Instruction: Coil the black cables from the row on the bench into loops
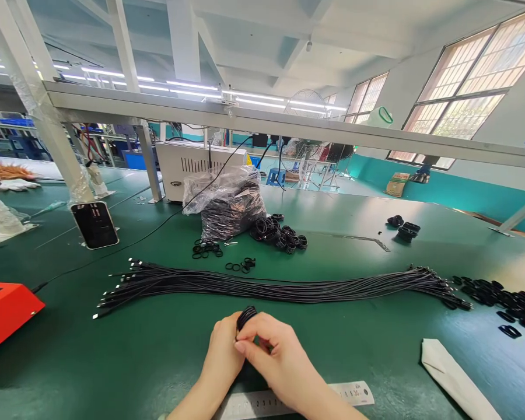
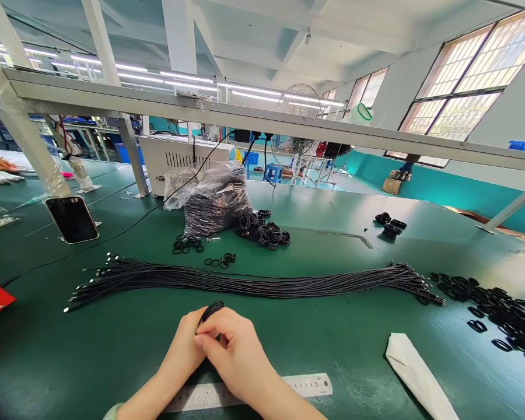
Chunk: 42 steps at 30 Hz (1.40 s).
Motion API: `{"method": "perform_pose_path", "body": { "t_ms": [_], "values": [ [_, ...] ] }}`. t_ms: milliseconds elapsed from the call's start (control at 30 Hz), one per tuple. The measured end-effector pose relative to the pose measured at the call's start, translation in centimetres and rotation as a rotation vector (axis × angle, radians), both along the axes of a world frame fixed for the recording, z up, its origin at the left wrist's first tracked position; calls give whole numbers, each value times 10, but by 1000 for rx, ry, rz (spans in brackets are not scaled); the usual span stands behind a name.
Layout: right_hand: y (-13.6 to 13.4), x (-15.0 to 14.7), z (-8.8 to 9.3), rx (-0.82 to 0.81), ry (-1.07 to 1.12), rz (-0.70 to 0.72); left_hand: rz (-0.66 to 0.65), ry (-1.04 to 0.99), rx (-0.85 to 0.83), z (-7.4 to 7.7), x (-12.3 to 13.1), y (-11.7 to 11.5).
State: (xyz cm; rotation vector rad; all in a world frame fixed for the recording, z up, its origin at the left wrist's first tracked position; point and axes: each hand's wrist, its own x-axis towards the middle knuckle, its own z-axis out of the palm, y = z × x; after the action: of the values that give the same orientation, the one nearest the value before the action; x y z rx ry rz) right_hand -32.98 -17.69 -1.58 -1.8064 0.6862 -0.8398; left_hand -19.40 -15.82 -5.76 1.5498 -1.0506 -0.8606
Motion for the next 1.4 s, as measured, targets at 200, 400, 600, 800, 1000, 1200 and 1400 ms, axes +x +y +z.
{"method": "perform_pose_path", "body": {
  "t_ms": [200, 400, 600, 800, 1000, 1200, 1400],
  "values": [
    [-15, -10, -2, 68, 43, 151, -76, 26, 32, 8, 4, -3],
    [-49, -28, -12, 509, -24, 109, -248, 175, 124, 23, -8, -3],
    [-47, -25, -7, 652, -159, 209, -527, 438, 229, 33, -2, 7],
    [-42, -21, -10, 710, -233, 188, -628, 483, 214, 30, 3, 7],
    [-48, -20, -15, 718, -248, 41, -473, 297, 48, 31, 1, 5],
    [-49, -20, -18, 666, -186, -16, -467, 331, 32, 21, 1, -2],
    [-50, -21, -18, 640, -165, 4, -501, 425, 26, 25, 3, 0]
  ]
}}
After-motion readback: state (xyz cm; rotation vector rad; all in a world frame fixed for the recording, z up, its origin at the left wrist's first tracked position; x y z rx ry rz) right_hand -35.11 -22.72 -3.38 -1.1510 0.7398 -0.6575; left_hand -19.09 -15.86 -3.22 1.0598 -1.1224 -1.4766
